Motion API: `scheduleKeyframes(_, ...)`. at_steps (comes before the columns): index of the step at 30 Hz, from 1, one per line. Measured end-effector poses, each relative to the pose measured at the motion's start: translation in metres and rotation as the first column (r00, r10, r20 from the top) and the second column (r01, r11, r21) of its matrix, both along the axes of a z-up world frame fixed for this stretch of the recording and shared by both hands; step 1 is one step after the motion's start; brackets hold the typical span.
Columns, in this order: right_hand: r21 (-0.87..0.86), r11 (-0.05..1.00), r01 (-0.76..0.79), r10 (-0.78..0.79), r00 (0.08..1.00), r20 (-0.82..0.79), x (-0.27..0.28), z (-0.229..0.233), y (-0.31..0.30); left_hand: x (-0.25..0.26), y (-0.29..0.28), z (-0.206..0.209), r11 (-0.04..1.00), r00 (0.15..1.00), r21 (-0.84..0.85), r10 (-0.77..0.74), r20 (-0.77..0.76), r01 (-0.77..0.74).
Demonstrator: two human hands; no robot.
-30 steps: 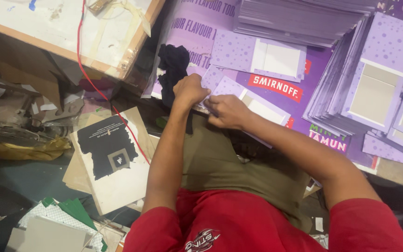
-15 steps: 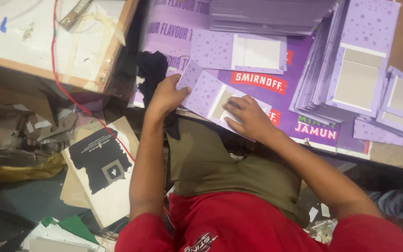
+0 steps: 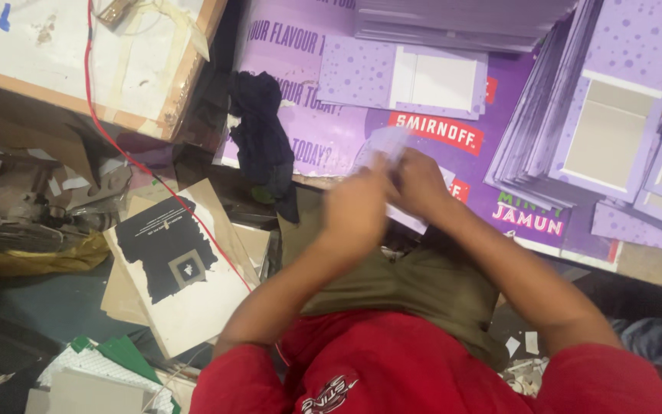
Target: The person folds purple printed paper sheets by hand, aligning edges and pressing creases. They repeatedly pick up sheets, fold them, and stack the finished pieces on the table.
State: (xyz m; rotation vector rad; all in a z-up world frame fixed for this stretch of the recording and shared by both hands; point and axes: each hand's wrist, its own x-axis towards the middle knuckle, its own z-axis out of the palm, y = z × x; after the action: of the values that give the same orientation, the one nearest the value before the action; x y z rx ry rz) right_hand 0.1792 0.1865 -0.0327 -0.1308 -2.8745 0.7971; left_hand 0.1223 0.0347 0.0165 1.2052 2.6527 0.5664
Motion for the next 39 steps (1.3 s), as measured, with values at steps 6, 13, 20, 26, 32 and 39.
scheduleKeyframes(6, 0.030, 0.999, 0.045, -0.040, 0.987, -0.158, 0.005, 0.008, -0.010, -0.111, -0.076, -0.055, 0.720, 0.668, 0.361, 0.190, 0.720, -0.593)
scheduleKeyframes(13, 0.033, 0.997, 0.066, -0.059, 0.982, -0.178, -0.002, -0.011, 0.001, -0.023, -0.032, -0.019, 0.724, 0.942, 0.604, 0.233, 0.242, -0.334)
scheduleKeyframes(20, 0.032, 0.993, -0.110, 0.114, 0.974, -0.197, 0.001, -0.007, 0.003, -0.011, -0.018, -0.033, 0.600, 0.903, 0.678, 0.338, 0.265, -0.424)
scheduleKeyframes(26, 0.189, 0.903, -0.386, 0.413, 0.902, -0.129, -0.008, -0.001, -0.006, -0.056, -0.038, -0.052, 0.579, 0.800, 0.553, 0.409, 0.439, -0.599)
scheduleKeyframes(32, 0.278, 0.959, -0.045, 0.071, 0.994, -0.084, -0.008, 0.000, -0.005, -0.059, -0.035, -0.053, 0.587, 0.731, 0.448, 0.442, 0.520, -0.674)
scheduleKeyframes(39, 0.331, 0.930, 0.163, -0.112, 0.980, -0.167, -0.007, -0.014, -0.010, -0.060, -0.040, -0.050, 0.592, 0.738, 0.447, 0.474, 0.480, -0.671)
